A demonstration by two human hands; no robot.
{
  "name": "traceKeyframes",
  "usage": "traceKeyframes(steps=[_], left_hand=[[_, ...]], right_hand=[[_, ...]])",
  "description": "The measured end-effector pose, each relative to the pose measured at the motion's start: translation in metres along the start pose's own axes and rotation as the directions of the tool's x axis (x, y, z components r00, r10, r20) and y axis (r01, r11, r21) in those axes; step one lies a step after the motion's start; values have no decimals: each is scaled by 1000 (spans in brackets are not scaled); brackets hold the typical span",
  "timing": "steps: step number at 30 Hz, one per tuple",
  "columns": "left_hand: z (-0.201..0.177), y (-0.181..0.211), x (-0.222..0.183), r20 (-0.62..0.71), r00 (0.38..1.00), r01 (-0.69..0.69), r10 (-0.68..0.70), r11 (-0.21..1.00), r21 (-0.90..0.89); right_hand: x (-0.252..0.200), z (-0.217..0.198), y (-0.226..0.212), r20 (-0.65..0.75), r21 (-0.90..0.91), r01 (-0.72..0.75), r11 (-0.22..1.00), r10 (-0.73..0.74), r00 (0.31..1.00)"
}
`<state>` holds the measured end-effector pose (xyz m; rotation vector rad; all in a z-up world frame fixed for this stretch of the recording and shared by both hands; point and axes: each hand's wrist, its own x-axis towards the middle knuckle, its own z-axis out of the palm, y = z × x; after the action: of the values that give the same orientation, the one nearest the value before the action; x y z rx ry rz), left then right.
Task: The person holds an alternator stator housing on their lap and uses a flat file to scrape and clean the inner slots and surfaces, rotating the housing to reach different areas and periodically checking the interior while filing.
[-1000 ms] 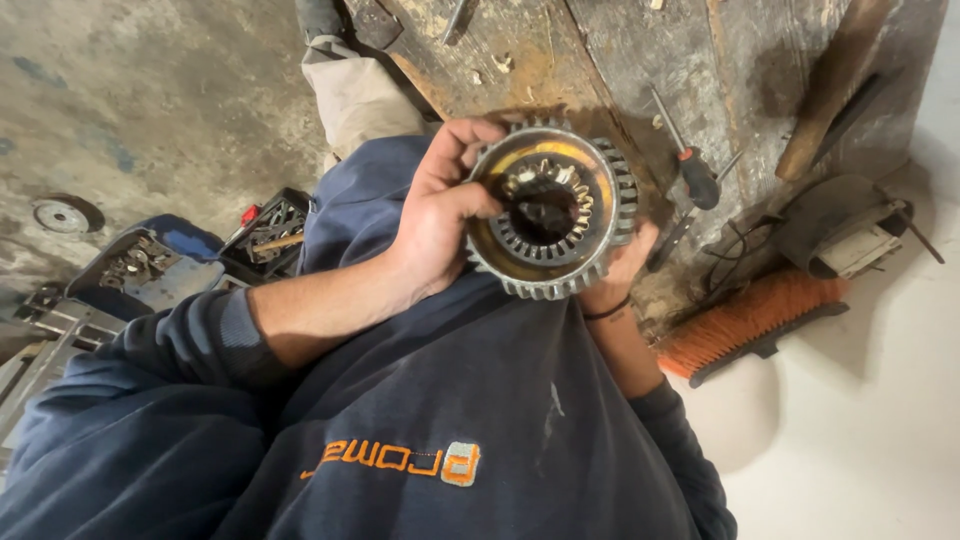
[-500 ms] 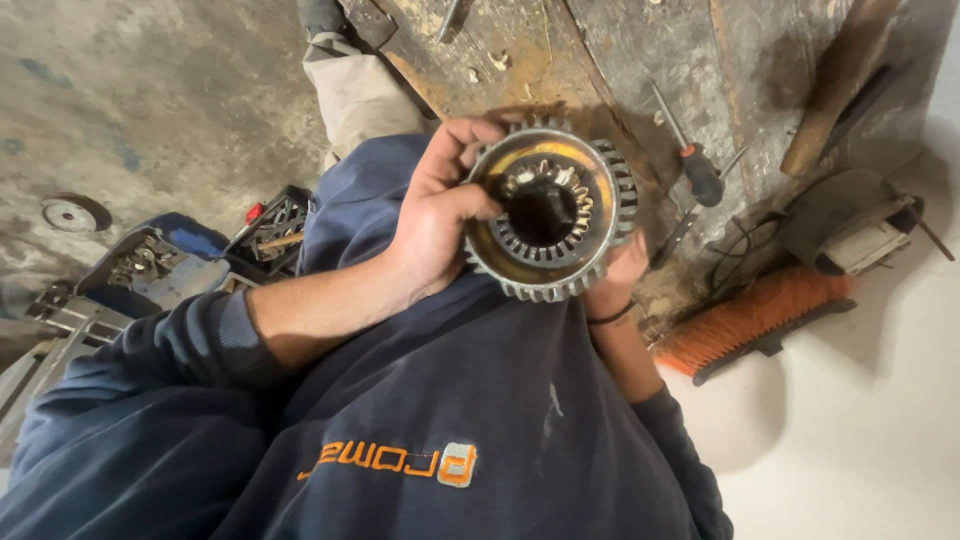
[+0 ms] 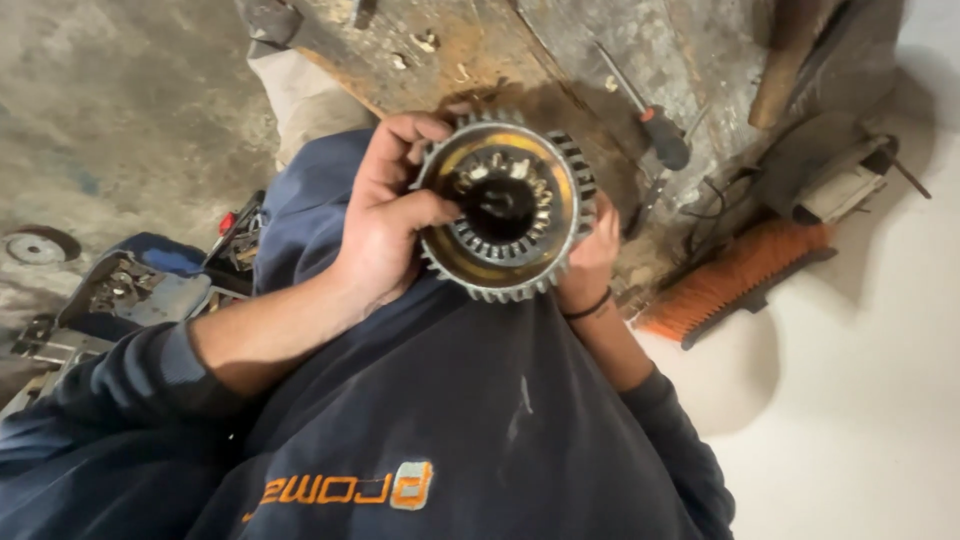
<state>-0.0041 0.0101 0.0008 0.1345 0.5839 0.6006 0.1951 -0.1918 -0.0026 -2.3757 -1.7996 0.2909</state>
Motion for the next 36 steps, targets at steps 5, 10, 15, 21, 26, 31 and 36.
traceKeyframes(steps=[5, 10, 15, 21, 26, 31, 36], left_hand=[[-6, -5, -1, 10, 1000, 6, -7, 1000, 11], [1, 0, 3, 25, 1000, 12, -13, 999, 44], [-2, -1, 4, 26, 1000, 12, -14, 998, 65], [1, 1, 6, 42, 999, 8, -11, 997, 73], [-2, -2, 5, 35, 999, 7, -10, 996, 85], [-4, -4, 3, 30, 999, 16, -18, 997, 69], [-4, -3, 5, 57, 998, -1, -4, 997, 72]], right_hand=[[-15, 14, 12, -8, 46, -27, 999, 27, 1000], [-9, 10, 5, 22, 73, -20, 997, 18, 1000], [-5, 9, 2, 46, 115, -32, 993, 27, 999], [-12, 16, 8, 60, 96, -44, 994, 38, 997], [-18, 23, 16, 49, 73, 3, 997, -6, 999], [-25, 32, 23, 50, -24, 41, 999, -40, 998], [-6, 19, 7, 25, 103, -24, 994, 21, 999]])
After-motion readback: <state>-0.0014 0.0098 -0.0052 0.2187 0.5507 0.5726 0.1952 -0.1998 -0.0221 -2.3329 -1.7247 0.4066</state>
